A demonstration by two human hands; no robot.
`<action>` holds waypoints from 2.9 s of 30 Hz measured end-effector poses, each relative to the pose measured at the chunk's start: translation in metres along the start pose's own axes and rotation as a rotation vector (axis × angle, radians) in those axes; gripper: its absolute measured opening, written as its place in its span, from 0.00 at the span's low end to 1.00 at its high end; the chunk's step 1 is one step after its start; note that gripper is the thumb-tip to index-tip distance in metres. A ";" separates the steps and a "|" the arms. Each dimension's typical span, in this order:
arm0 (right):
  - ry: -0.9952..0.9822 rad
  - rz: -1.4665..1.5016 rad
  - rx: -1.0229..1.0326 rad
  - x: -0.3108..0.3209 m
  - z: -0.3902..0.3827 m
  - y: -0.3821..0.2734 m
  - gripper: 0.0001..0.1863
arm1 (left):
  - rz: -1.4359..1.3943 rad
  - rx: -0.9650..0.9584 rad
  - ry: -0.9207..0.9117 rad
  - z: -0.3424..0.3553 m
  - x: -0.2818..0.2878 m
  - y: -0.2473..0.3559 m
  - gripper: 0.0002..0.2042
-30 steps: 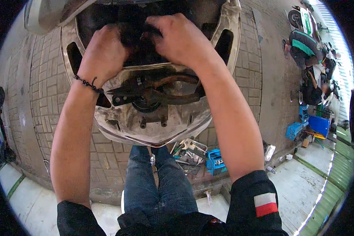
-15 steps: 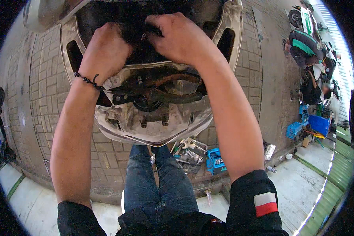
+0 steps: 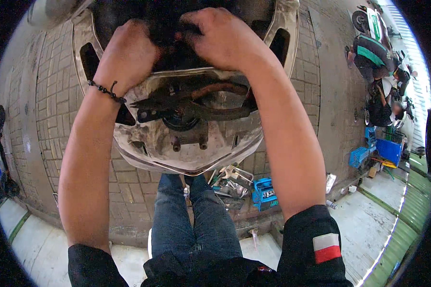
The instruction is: The person repairs the internal components of a motorcycle by hand, using a screwdriver to manipulate parts inside the front casing.
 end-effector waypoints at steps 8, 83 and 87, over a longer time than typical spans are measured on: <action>-0.087 -0.001 -0.064 0.008 0.000 -0.011 0.15 | 0.079 -0.070 0.024 -0.002 0.001 0.003 0.09; -0.143 -0.204 -0.093 0.007 -0.001 -0.004 0.24 | 0.248 -0.470 -0.015 -0.004 -0.006 -0.004 0.09; -0.143 -0.240 -0.077 0.009 -0.002 -0.014 0.25 | 0.017 -0.273 -0.021 -0.001 -0.003 -0.004 0.08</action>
Point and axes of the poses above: each hand's wrist, its own z-axis towards the middle knuckle, its own x-axis out of the back of the hand, y = z × x, the point moved 2 cm from there along z, towards the middle knuckle, and after that the axes turned 2 degrees about y, right-handed, at the moved point
